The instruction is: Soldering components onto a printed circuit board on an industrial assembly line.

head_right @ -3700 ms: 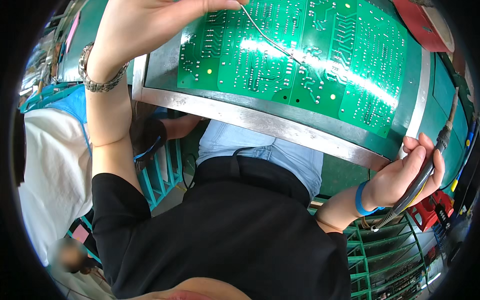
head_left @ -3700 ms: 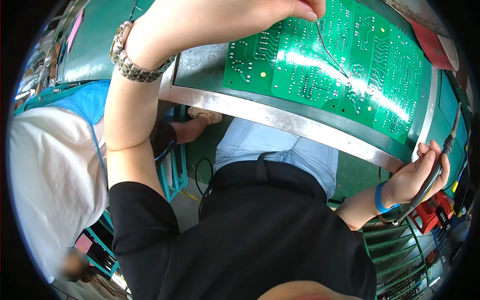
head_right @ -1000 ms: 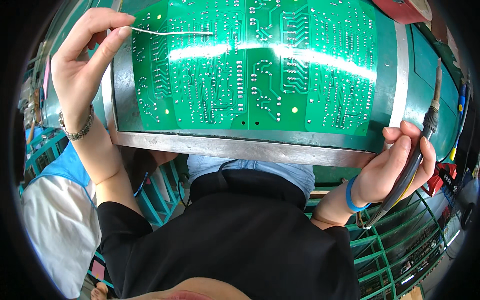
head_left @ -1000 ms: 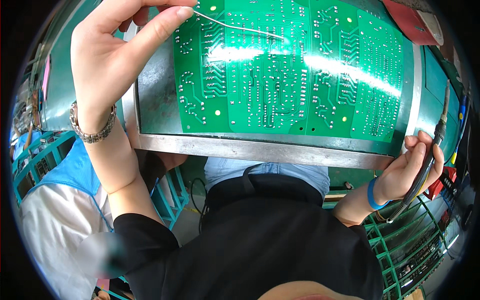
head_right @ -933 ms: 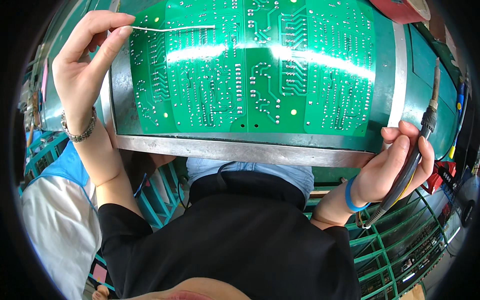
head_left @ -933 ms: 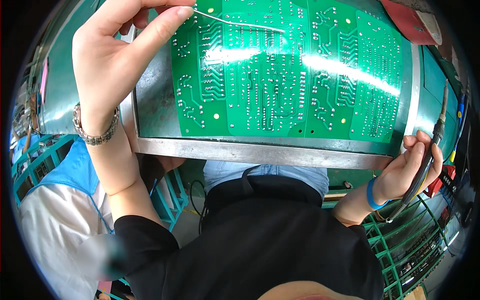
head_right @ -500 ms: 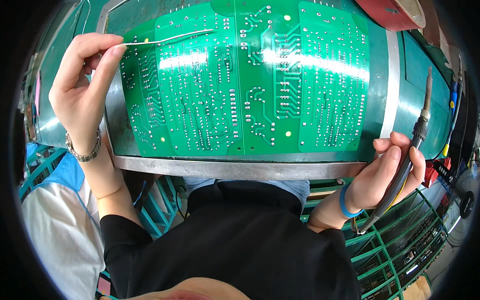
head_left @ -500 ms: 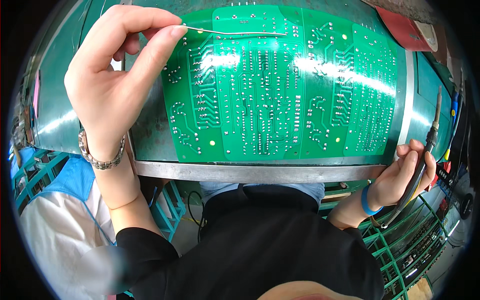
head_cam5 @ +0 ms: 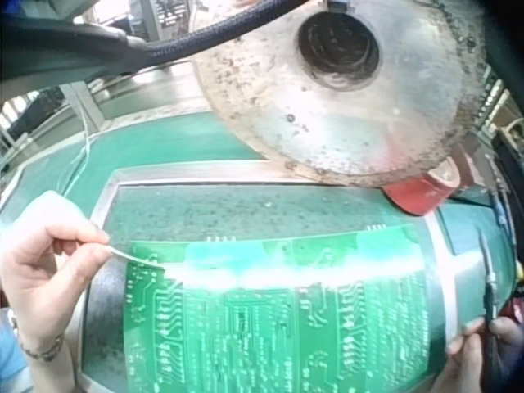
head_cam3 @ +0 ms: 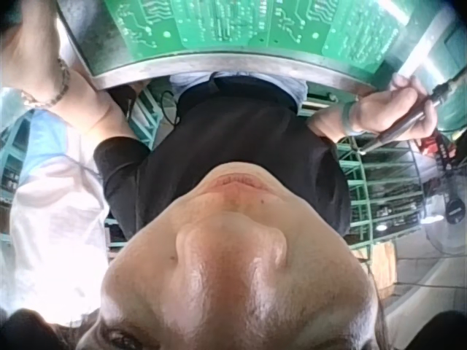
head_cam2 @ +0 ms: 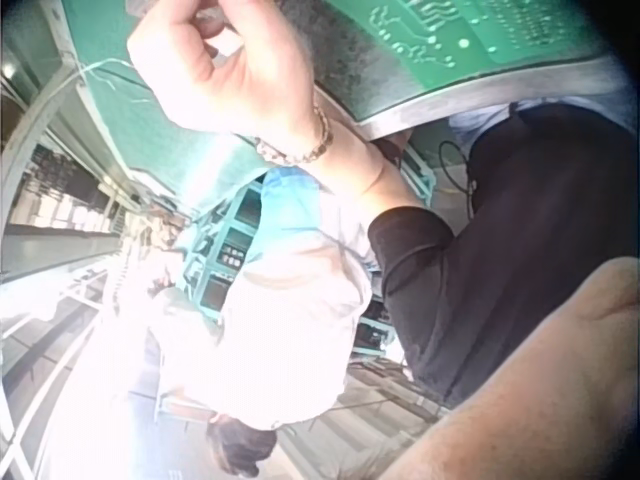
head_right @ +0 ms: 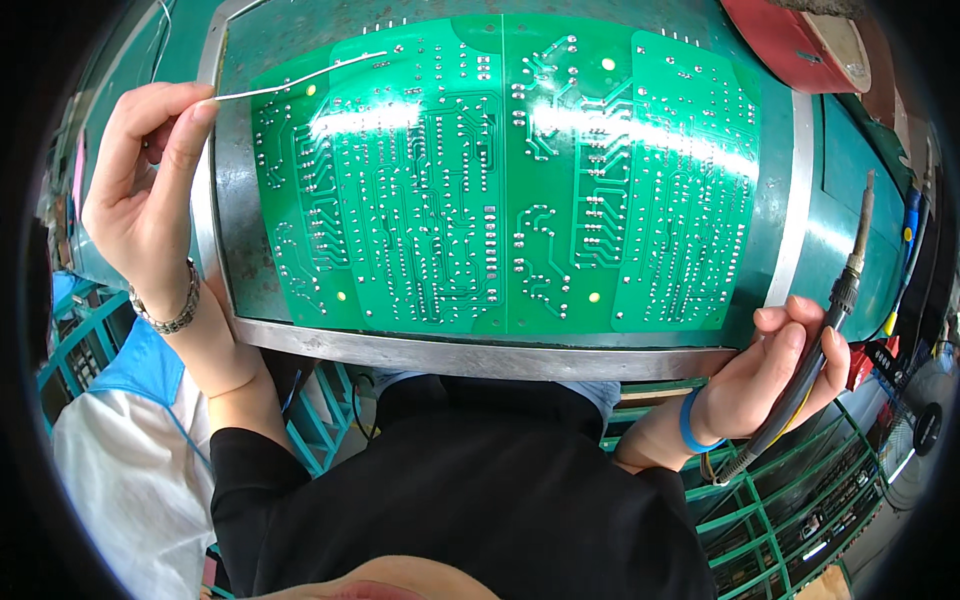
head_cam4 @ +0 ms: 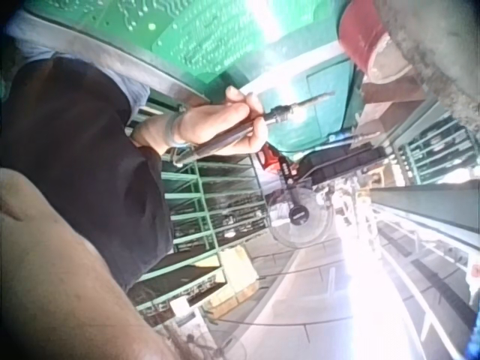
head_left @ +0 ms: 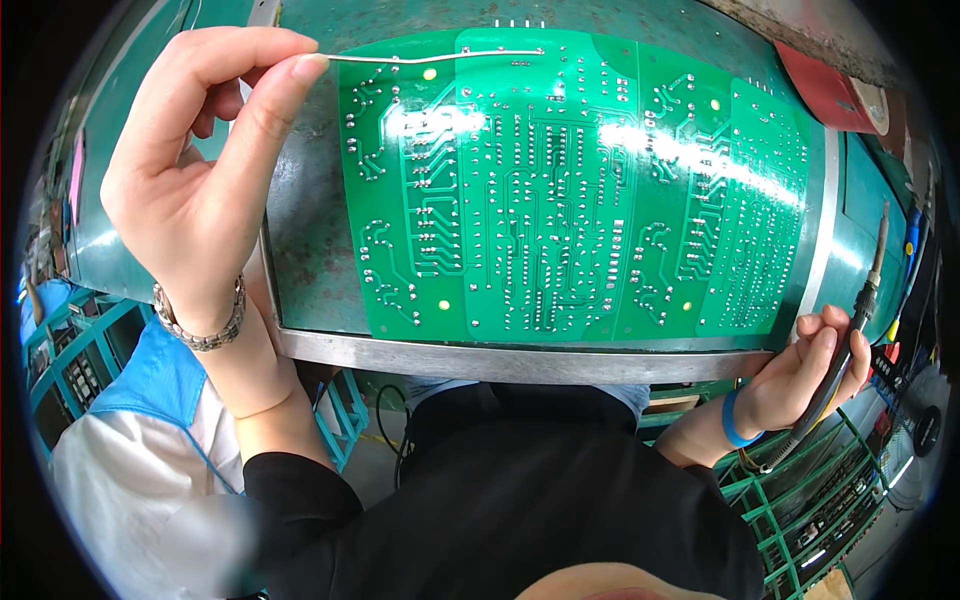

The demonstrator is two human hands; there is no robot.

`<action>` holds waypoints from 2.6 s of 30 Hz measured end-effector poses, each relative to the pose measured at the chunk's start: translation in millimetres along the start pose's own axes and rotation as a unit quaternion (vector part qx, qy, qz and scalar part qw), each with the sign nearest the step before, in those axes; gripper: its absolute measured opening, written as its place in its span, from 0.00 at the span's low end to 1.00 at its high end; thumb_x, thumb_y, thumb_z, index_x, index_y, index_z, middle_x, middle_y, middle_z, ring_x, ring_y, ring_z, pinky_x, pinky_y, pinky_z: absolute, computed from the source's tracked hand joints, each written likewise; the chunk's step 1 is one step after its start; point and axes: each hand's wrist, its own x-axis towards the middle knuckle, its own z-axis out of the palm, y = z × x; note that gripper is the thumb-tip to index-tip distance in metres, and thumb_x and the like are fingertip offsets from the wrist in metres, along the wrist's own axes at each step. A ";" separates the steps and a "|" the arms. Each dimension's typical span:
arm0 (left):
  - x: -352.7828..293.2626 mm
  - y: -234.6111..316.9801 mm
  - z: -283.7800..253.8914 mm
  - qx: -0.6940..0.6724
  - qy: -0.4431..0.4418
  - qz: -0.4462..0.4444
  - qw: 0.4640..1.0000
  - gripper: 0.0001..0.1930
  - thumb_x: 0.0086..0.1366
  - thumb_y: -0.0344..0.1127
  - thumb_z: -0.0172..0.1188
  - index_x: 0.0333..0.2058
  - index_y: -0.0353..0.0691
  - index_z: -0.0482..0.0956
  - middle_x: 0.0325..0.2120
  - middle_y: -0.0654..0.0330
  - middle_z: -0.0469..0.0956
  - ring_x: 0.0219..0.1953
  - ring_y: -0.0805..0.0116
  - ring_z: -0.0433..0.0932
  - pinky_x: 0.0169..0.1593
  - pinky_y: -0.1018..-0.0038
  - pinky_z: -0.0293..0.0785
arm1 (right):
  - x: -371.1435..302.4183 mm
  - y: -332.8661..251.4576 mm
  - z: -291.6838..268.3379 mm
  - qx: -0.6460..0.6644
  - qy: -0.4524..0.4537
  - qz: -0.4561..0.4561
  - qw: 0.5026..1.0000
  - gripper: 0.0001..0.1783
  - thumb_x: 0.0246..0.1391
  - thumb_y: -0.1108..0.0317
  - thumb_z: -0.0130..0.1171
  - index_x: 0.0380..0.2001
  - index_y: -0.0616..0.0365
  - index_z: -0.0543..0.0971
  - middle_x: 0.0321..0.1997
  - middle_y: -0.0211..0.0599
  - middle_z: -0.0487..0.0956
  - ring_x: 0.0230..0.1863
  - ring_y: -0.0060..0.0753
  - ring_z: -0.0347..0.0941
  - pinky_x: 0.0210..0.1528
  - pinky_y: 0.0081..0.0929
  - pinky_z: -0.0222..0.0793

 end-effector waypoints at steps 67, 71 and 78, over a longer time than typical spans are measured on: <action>-7.6 15.7 2.7 -0.115 -0.120 0.045 0.985 0.06 0.50 0.19 0.59 0.30 0.29 0.76 0.31 0.56 0.70 0.31 0.73 0.68 0.32 0.82 0.62 | 1.6 4.4 -1.7 -0.006 -0.007 -0.031 0.999 0.14 0.52 0.82 0.45 0.44 0.65 0.65 0.34 0.54 0.75 0.26 0.31 0.71 0.35 0.26 0.70; -7.1 17.1 4.8 -0.105 -0.112 0.054 0.987 0.06 0.50 0.20 0.60 0.29 0.29 0.76 0.31 0.57 0.71 0.31 0.74 0.68 0.31 0.83 0.61 | 0.9 4.0 -0.9 -0.018 -0.004 -0.032 0.999 0.14 0.52 0.82 0.45 0.44 0.65 0.65 0.34 0.54 0.75 0.26 0.31 0.72 0.35 0.26 0.70; -5.5 21.5 6.9 -0.080 -0.098 0.051 0.991 0.06 0.49 0.20 0.60 0.29 0.29 0.76 0.29 0.57 0.71 0.30 0.73 0.69 0.31 0.83 0.61 | 1.3 4.9 -1.2 -0.016 -0.003 -0.038 0.999 0.14 0.52 0.82 0.46 0.43 0.66 0.65 0.34 0.54 0.75 0.27 0.31 0.72 0.35 0.25 0.70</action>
